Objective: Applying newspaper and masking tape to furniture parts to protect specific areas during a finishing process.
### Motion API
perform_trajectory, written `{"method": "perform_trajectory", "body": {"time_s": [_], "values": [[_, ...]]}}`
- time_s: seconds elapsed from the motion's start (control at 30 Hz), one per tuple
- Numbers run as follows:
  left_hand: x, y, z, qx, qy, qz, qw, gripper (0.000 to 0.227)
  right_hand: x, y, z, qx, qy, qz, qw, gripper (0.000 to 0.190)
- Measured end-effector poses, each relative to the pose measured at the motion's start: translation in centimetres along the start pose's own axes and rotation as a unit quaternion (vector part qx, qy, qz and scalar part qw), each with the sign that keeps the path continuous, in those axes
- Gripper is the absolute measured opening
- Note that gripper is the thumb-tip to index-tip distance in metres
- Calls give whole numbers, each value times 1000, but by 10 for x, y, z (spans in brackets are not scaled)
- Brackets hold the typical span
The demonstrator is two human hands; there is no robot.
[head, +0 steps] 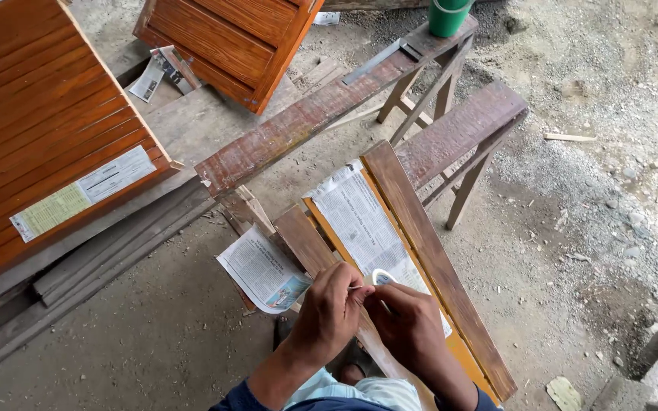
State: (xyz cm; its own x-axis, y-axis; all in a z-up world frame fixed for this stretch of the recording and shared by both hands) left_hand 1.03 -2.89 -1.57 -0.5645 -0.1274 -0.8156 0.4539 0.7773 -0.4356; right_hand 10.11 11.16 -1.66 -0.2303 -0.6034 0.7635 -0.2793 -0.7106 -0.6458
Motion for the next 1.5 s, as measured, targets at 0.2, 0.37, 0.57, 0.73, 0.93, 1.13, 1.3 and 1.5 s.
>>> {"method": "perform_trajectory", "body": {"time_s": [0.2,0.37,0.57,0.73,0.93,1.13,1.3,1.5], "values": [[135,-83,-43,-224,-273,26,935,21,-18,-9,-46,-163,-264,96,946,18],[159,-91,-34,-114,-349,286,885,15,-221,-1,-230,-99,-110,336,930,72],[234,-65,-16,65,-375,373,846,7,-301,12,-304,-70,-106,383,915,51],[233,-75,-76,207,-382,370,821,5,-185,32,-257,-172,-68,284,941,41],[211,-54,-156,403,-246,271,839,9,-37,89,-170,13,133,-223,966,31],[210,-32,-164,513,-137,107,841,21,-62,130,-130,-70,314,-375,869,23],[234,-20,-184,459,-165,-12,873,30,-85,142,-119,-108,346,-402,841,17],[296,-4,-207,385,159,-56,907,34,-102,148,-129,-302,365,-407,781,17]]}}
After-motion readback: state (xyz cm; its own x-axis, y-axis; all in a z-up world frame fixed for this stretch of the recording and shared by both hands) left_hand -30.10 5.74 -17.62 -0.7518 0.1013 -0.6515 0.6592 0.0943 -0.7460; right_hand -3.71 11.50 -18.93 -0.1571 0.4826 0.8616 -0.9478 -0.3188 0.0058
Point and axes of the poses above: each hand's wrist, its own z-axis away from the middle knuckle, its own y-axis out of the palm, x = y × z, the point moved 1 cm from there along -z, towards the middle knuckle, and after that the axes turned 1 degree about -x, right-handed, at the moved point
